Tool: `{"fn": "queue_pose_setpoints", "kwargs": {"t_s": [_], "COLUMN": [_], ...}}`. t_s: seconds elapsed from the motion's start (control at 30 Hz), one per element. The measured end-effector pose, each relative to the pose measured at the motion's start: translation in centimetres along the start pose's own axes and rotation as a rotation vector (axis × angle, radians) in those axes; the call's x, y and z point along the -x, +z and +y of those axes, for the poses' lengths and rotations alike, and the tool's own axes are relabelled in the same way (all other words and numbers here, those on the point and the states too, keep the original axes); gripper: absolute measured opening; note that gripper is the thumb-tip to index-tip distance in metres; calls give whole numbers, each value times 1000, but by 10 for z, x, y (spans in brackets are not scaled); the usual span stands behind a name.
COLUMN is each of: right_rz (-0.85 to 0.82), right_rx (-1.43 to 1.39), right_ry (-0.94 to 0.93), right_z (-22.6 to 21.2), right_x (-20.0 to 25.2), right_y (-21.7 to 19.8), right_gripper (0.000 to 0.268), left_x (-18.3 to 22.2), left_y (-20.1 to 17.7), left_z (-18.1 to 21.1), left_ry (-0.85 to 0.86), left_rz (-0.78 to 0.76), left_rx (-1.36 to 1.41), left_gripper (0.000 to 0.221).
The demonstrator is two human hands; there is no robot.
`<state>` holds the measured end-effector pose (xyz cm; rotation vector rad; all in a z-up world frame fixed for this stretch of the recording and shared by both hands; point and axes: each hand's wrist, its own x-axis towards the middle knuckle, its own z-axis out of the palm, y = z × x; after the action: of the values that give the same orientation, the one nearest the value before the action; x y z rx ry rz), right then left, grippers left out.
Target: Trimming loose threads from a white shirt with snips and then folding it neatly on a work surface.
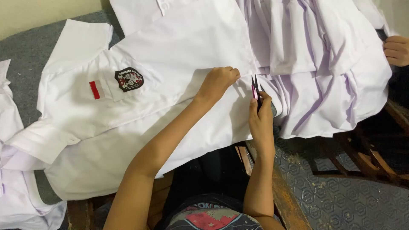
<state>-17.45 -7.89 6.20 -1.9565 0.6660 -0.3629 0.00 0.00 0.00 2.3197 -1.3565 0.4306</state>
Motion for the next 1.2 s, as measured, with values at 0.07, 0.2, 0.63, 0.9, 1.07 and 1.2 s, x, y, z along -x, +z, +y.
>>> {"fn": "queue_pose_setpoints", "kwargs": {"t_s": [0.07,0.2,0.63,0.9,1.07,1.2], "right_rz": [1,17,7,24,33,27], "right_rx": [-9,-32,202,222,224,184], "right_ry": [-4,-18,-184,-275,-273,-256], "right_z": [5,19,3,26,23,33], "right_x": [-2,-4,-9,-15,-15,-17], "right_y": [1,5,25,39,48,54], "right_gripper": [42,44,47,37,36,34], "left_x": [-1,-5,55,69,70,72], "left_y": [6,24,-64,-10,-10,-6], "left_z": [-3,-24,-42,-56,-59,-63], "left_ry": [-62,-227,-10,101,-10,-187], "left_rz": [11,101,-188,18,52,71], "left_rx": [153,472,355,-9,178,533], "left_gripper": [11,7,18,15,18,16]}}
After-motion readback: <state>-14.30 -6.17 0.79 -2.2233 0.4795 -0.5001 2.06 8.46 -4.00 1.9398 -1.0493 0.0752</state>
